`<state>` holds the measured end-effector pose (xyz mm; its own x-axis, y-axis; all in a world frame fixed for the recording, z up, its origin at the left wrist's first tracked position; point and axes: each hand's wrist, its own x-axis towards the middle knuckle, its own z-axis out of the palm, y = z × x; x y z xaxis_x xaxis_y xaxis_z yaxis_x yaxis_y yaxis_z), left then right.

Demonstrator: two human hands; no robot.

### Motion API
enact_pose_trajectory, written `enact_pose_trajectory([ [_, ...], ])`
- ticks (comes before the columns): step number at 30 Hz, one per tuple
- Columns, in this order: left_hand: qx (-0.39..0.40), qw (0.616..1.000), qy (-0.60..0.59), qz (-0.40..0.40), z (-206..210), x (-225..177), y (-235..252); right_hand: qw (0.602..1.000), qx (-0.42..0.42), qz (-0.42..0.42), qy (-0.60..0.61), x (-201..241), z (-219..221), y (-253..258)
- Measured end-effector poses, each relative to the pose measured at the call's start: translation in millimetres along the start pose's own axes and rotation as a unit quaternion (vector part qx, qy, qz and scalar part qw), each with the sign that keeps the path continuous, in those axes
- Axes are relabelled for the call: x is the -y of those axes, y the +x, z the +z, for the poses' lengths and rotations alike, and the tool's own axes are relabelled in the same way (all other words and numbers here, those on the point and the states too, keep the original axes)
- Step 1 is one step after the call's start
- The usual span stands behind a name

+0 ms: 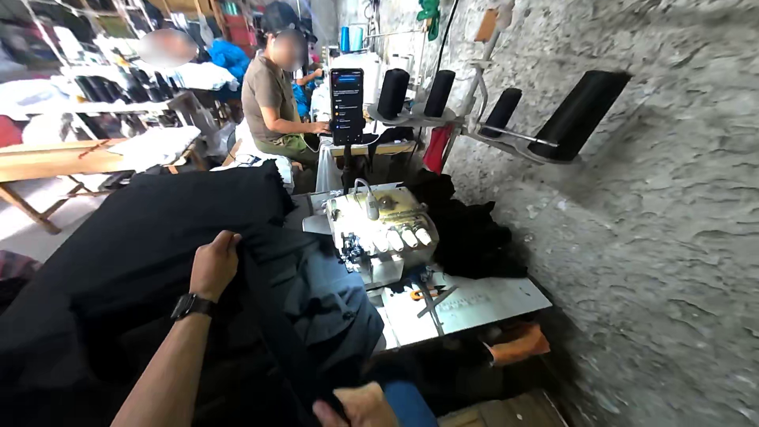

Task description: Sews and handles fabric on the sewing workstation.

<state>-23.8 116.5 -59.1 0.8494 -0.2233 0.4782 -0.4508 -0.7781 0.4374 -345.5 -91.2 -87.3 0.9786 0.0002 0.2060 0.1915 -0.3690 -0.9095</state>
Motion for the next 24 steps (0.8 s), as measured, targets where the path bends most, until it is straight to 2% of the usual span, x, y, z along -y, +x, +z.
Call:
enact_pose_trajectory([
  [2,-0.008,0.999,-0.036,-0.026,-15.7,-12.5,-8.2,0.996,-0.054,-0.051,-0.059,-5.2,-3.3,6.0],
  [4,-0.035,0.991,-0.125,0.009,-48.5,-43.6,-39.9,0.984,-0.141,-0.087,-0.063,-4.6,-31.7,8.7],
  [6,-0.005,0.953,-0.299,0.047,-89.5,-84.0,-90.0,0.969,-0.221,-0.085,0.076,-7.6,-62.3,8.2],
  [8,0.058,0.865,-0.493,0.073,-118.1,-110.8,-137.0,0.914,-0.258,-0.012,0.311,-6.3,-81.3,6.6],
  [9,0.088,0.827,-0.547,0.092,-129.4,-117.9,-149.2,0.884,-0.235,0.024,0.404,-3.8,-89.3,7.8],
  [11,0.115,0.802,-0.576,0.112,-146.1,-125.4,-158.6,0.853,-0.138,0.072,0.498,2.1,-99.7,9.6],
  [12,0.104,0.807,-0.572,0.107,-148.7,-127.0,-160.6,0.849,-0.108,0.083,0.510,5.5,-101.2,11.2],
  [14,0.086,0.855,-0.502,0.098,-147.0,-128.4,-168.5,0.884,-0.075,0.097,0.451,9.5,-101.3,13.1],
  [17,0.084,0.933,-0.323,0.137,-146.2,-144.9,-178.2,0.979,0.034,0.098,0.176,-4.3,-100.0,12.7],
  [19,0.091,0.947,-0.219,0.216,-145.5,-162.9,-172.9,0.990,0.136,0.028,-0.005,-18.8,-99.5,17.6],
  [20,0.091,0.950,-0.167,0.248,-141.3,-172.1,-167.6,0.986,0.167,-0.022,-0.019,-16.9,-95.7,22.5],
  [21,0.094,0.948,-0.124,0.276,-134.4,-178.7,-159.2,0.979,0.186,-0.068,0.037,-7.4,-87.7,31.4],
  [22,0.099,0.945,-0.097,0.297,-126.0,-182.4,-149.0,0.964,0.201,-0.098,0.146,5.3,-75.1,40.8],
  [23,0.111,0.941,-0.095,0.306,-118.3,-183.4,-139.3,0.937,0.212,-0.096,0.260,16.2,-59.6,46.7],
  [24,0.129,0.938,-0.107,0.302,-113.8,-181.6,-130.8,0.916,0.221,-0.086,0.323,22.4,-44.6,49.8],
])
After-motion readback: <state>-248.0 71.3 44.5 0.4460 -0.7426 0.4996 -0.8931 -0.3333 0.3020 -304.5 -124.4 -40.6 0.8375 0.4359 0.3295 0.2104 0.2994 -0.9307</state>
